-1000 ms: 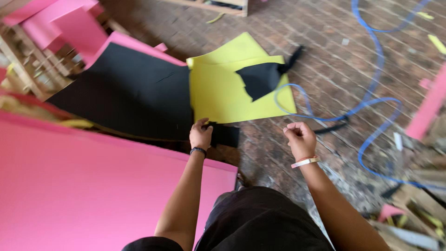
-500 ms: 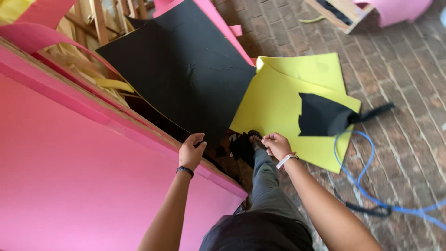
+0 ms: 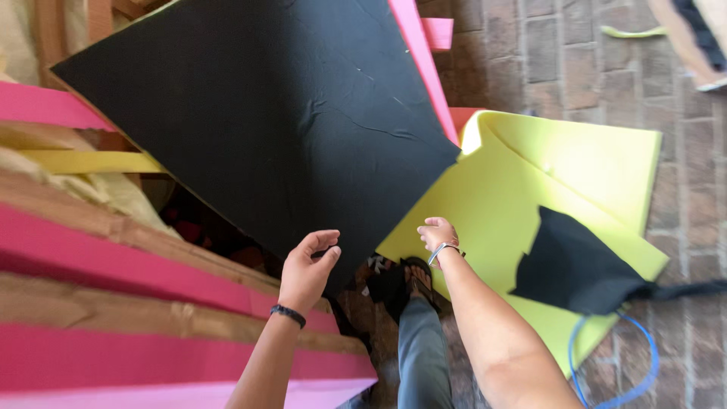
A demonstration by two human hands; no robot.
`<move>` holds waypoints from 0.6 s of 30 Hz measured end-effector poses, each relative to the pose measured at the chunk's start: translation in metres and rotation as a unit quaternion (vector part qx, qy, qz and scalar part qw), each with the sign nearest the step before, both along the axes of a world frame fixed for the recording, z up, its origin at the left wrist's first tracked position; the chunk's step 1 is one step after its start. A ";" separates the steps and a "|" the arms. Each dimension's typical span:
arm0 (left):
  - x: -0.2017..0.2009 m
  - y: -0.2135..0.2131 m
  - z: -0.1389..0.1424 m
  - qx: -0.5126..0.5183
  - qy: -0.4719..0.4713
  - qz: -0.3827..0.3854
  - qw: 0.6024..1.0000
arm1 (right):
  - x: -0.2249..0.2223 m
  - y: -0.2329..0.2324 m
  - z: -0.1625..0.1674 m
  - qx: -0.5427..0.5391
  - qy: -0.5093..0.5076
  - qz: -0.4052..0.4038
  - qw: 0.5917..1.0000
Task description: The person gathers yellow foam sheets from the floor and a workbench, aligns them by hand, and stacks them into a pile on the workbench. They then lift the whole stack and carry it across the workshop toward a pile of foam-covered chair frames.
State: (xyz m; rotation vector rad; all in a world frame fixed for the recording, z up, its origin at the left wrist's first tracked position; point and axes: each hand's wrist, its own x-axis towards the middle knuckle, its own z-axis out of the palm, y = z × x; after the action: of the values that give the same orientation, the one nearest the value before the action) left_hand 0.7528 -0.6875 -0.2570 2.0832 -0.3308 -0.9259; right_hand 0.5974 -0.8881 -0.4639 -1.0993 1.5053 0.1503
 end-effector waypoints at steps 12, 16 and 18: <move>0.005 0.064 -0.115 0.194 0.107 0.059 0.973 | 0.075 -0.013 -0.113 0.143 -0.070 -0.205 0.966; -0.017 0.088 -0.111 0.191 0.080 0.035 0.978 | 0.072 0.005 -0.078 0.297 -0.278 -0.253 0.878; -0.037 0.088 -0.097 0.222 0.036 -0.010 0.974 | 0.073 0.011 -0.051 0.282 -0.294 -0.211 0.888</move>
State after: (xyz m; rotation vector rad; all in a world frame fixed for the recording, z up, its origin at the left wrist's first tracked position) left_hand 0.7159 -0.5997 -0.3537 2.4441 -0.1108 -1.1659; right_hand 0.6708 -0.8774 -0.5144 -0.2833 1.0097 -0.0507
